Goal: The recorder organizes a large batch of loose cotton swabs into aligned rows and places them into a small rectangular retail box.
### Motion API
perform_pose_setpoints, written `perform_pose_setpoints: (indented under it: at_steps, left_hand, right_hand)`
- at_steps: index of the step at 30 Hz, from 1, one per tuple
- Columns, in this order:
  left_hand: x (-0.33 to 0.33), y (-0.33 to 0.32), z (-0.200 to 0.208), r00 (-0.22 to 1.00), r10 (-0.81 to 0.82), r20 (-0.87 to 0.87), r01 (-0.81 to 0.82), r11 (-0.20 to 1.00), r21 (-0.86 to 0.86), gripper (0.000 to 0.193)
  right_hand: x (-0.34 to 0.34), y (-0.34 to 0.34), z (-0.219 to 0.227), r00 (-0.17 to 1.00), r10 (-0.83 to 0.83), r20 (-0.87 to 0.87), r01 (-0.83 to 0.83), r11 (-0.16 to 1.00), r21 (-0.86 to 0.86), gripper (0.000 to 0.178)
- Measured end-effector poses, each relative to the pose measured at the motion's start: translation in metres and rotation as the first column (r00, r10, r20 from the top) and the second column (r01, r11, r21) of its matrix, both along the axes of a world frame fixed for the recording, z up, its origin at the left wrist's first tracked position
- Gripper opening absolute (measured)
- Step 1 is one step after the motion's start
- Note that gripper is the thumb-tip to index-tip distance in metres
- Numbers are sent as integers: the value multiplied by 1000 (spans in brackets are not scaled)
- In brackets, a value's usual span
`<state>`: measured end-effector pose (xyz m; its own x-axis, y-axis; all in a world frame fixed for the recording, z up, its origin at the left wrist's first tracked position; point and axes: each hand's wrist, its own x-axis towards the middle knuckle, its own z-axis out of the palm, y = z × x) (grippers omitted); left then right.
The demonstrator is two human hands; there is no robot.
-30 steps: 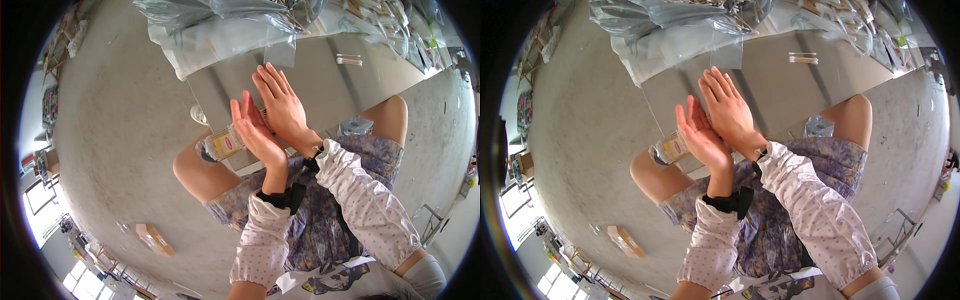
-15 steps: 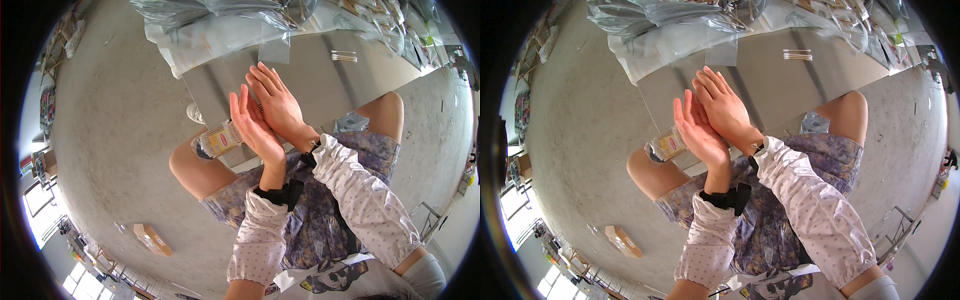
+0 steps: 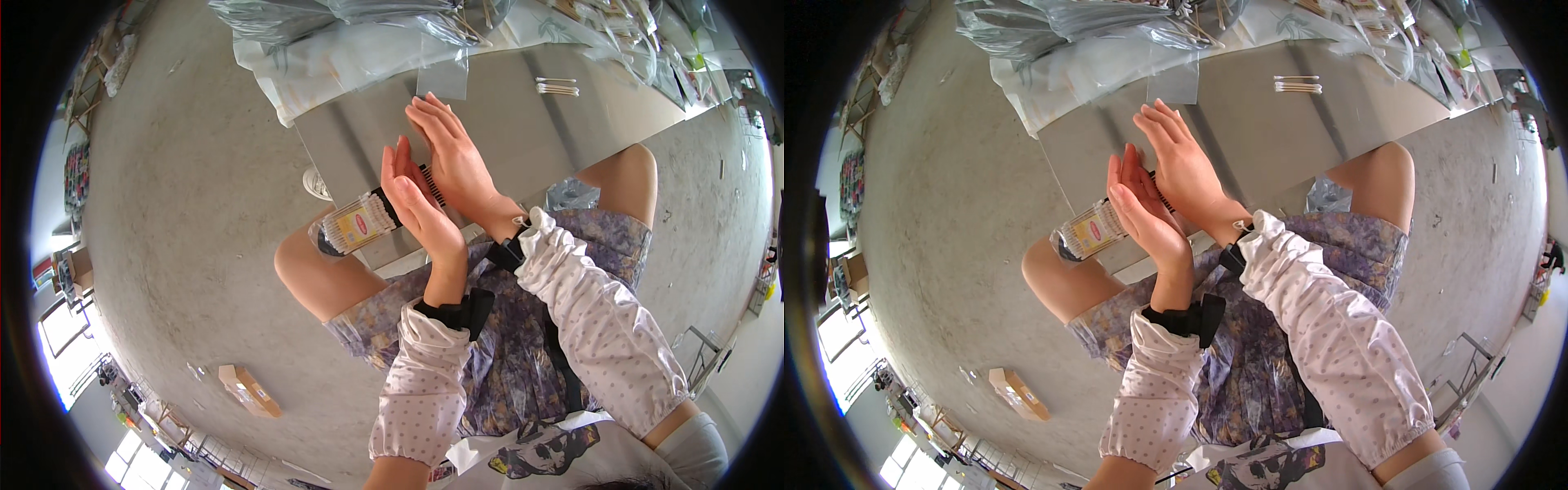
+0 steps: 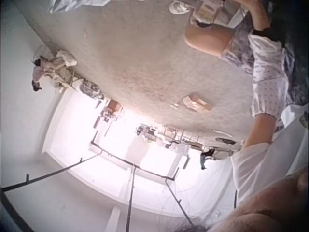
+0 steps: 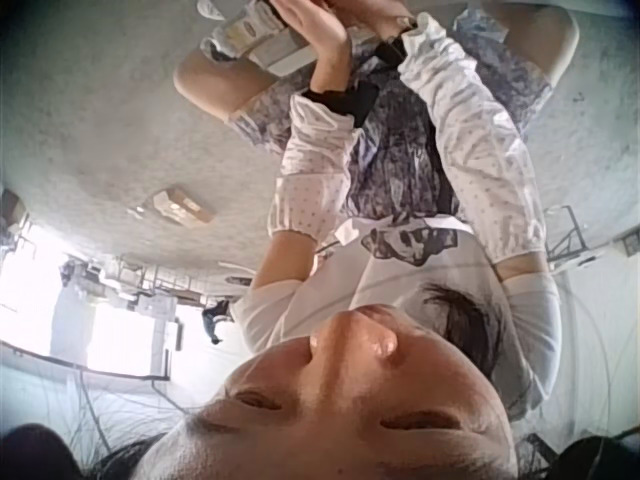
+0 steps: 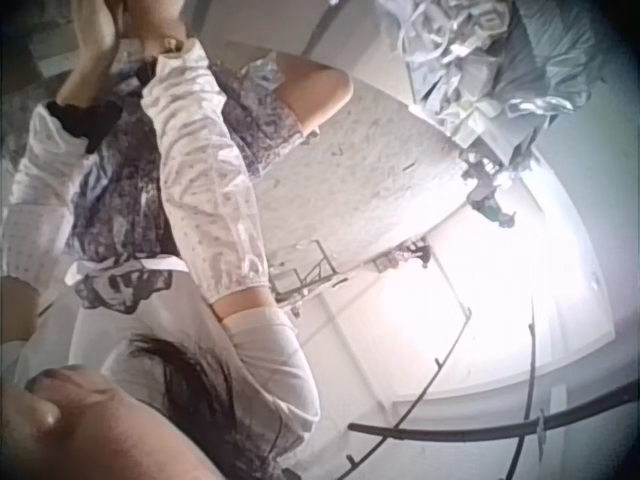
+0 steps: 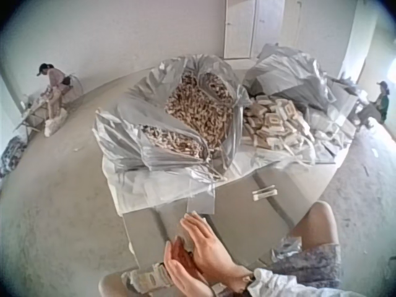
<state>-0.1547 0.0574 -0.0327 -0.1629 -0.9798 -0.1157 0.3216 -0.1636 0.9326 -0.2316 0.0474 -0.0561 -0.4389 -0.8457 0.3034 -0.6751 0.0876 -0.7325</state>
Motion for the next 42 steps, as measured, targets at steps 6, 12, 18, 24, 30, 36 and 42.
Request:
perform_pose_setpoints:
  at_steps: [6,12,18,24,30,36,42]
  left_hand:
    - [1,-1,-1,1000,19,-18,-19,1000,16,63]
    - [3,-6,-1,1000,-14,17,14,1000,-17,61]
    - [19,0,12,989,151,2,-150,984,-97,61]
    - [9,4,-7,985,163,-56,-165,986,-18,64]
    - [8,4,-3,990,126,-68,-127,992,-8,61]
    - [50,-30,20,925,271,267,-218,953,-211,46]
    - [123,-73,-3,622,167,765,-38,982,-184,33]
  right_hand:
    - [-4,4,2,999,-10,-43,12,999,36,39]
    - [4,3,-4,917,-4,-400,79,982,171,42]
    - [0,7,-2,862,75,-502,58,968,243,48]
    - [6,3,-2,900,88,-428,19,971,238,49]
    - [9,1,1,915,90,-393,4,973,232,50]
    - [1,6,1,879,117,-462,4,967,254,49]
    - [27,-7,-2,902,92,-421,-4,979,206,49]
